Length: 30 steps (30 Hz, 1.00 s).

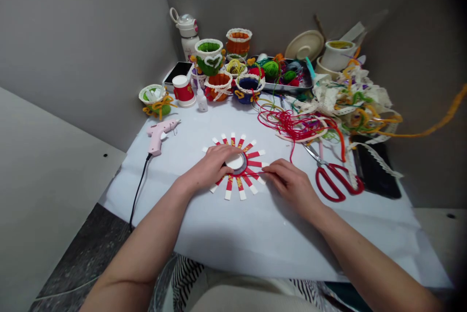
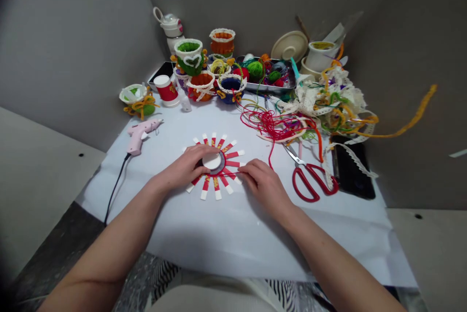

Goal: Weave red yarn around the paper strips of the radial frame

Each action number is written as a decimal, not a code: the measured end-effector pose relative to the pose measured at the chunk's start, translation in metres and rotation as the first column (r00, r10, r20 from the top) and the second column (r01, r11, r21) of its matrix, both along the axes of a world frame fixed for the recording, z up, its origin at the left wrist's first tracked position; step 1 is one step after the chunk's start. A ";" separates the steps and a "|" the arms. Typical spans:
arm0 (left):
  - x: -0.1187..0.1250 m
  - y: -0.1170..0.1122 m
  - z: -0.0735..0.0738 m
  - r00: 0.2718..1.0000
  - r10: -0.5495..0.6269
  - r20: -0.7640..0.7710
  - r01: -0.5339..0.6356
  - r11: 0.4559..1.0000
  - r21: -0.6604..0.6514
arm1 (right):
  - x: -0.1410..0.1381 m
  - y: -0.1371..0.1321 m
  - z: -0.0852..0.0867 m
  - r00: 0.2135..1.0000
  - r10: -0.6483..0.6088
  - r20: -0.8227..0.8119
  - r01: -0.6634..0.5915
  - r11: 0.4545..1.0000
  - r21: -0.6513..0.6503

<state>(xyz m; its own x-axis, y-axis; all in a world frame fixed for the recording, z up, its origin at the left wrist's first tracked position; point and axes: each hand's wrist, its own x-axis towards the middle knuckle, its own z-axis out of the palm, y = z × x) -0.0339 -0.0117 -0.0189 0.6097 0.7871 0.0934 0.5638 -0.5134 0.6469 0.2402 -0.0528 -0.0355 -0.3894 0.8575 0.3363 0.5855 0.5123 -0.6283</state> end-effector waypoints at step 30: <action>-0.003 0.002 -0.002 1.000 -0.005 0.005 0.005 0.998 -0.060 | -0.007 0.024 -0.010 0.988 -0.103 0.117 0.107 0.994 -0.030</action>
<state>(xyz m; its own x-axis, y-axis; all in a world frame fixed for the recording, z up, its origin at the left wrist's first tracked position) -0.0366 -0.0100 -0.0208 0.6131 0.7885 0.0488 0.5582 -0.4761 0.6795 0.2332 -0.0292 -0.0458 -0.3308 0.9065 0.2624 0.7045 0.4222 -0.5704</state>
